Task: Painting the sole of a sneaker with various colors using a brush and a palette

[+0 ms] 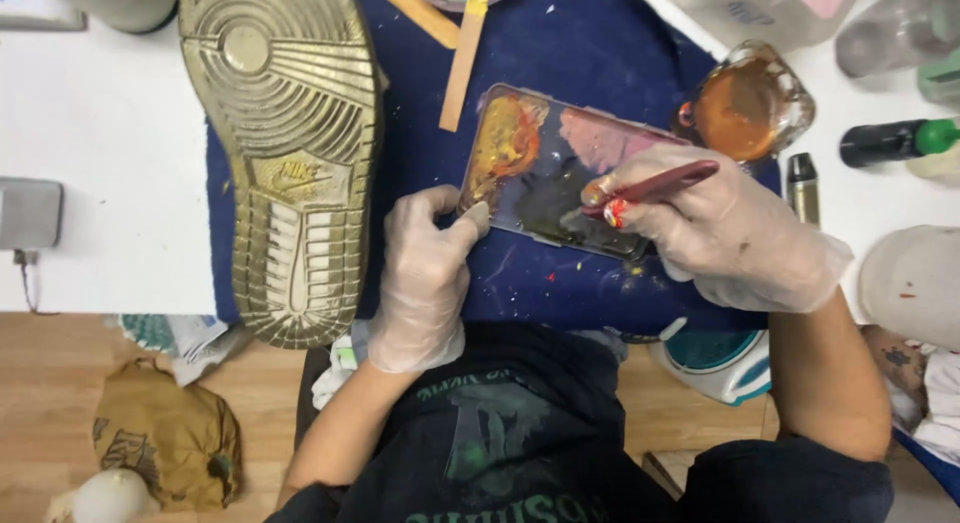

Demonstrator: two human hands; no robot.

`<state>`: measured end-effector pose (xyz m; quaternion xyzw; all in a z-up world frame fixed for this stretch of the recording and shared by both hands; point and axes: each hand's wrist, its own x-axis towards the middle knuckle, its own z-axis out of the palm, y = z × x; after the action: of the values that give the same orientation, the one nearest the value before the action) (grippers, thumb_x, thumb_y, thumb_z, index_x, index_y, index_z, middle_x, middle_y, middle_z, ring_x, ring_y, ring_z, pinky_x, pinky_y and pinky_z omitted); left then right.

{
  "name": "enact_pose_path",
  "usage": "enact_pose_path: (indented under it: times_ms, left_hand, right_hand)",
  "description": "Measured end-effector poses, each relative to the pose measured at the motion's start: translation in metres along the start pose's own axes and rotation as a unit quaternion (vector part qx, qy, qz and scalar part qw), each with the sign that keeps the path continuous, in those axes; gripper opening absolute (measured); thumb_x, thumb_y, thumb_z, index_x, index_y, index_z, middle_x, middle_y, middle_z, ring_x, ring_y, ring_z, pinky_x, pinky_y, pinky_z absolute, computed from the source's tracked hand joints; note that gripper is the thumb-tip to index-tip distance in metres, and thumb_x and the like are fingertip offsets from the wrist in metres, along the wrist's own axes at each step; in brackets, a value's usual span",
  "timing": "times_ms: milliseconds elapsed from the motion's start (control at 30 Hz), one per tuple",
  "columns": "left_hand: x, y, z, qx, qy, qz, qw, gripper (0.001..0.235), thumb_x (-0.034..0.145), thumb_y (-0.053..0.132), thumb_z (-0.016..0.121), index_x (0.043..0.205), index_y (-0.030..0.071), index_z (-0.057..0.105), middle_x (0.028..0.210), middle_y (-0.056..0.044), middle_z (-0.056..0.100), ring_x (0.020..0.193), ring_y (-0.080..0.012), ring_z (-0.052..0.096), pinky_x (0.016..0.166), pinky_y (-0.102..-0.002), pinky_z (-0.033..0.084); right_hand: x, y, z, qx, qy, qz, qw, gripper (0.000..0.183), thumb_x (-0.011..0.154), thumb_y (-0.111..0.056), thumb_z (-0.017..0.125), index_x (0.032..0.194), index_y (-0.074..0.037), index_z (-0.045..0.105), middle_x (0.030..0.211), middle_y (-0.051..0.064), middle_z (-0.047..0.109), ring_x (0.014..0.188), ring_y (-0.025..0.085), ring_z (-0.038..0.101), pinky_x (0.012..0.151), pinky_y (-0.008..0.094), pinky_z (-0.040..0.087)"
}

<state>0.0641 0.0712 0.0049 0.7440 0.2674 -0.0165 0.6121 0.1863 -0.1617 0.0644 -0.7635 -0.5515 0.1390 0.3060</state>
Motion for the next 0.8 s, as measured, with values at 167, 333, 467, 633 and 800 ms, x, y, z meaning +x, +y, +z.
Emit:
enact_pose_path:
  times_ms: [167,333,467,633,800]
  left_hand:
    - [0.002,-0.017,0.006,0.041,0.036,-0.016,0.998,0.033,0.081,0.034,0.071,0.100,0.008,0.077,0.104,-0.003,0.073,0.103,-0.0192,0.064,0.092,-0.032,0.048]
    - [0.003,-0.016,0.004,0.044,0.027,0.018,0.999,0.025,0.080,0.031,0.069,0.083,0.008,0.078,0.085,0.000,0.074,0.088,-0.0174,0.065,0.083,-0.032,0.047]
    - [0.002,-0.017,0.004,0.040,0.034,-0.005,0.999,0.037,0.080,0.035,0.070,0.103,0.007,0.078,0.108,-0.007,0.074,0.107,-0.0216,0.065,0.096,-0.033,0.048]
    - [0.005,-0.025,0.006,0.054,0.037,0.020,0.998,0.034,0.079,0.035,0.070,0.097,0.008,0.080,0.100,-0.005,0.078,0.100,-0.0212,0.068,0.091,-0.033,0.048]
    - [0.004,-0.027,0.007,0.051,0.039,0.009,0.998,0.039,0.081,0.035,0.071,0.108,0.007,0.076,0.111,-0.009,0.073,0.110,-0.0238,0.064,0.098,-0.034,0.047]
  right_hand:
    - [0.016,-0.007,0.009,0.053,0.010,0.073,0.996,0.032,0.102,-0.026,0.056,0.118,-0.002,0.069,0.106,0.011,0.075,0.093,0.025,0.073,0.086,0.036,0.058]
    - [0.005,-0.019,-0.005,0.019,0.023,0.130,0.991,0.045,0.103,-0.037,0.042,0.118,-0.003,0.068,0.094,0.010,0.069,0.077,0.020,0.065,0.063,0.032,0.055]
    - [0.010,-0.009,0.005,0.017,-0.049,0.147,0.988,0.046,0.101,-0.042,0.044,0.118,-0.007,0.071,0.098,0.007,0.075,0.087,0.021,0.072,0.077,0.036,0.059]
    - [0.005,-0.002,0.015,-0.016,0.029,0.000,0.999,0.029,0.103,-0.019,0.059,0.116,0.005,0.068,0.102,0.015,0.073,0.090,0.029,0.071,0.085,0.040,0.059]
    - [-0.018,-0.004,-0.003,-0.054,0.029,0.025,0.998,0.041,0.106,-0.031,0.041,0.117,0.001,0.064,0.108,0.013,0.073,0.093,0.027,0.073,0.079,0.038,0.058]
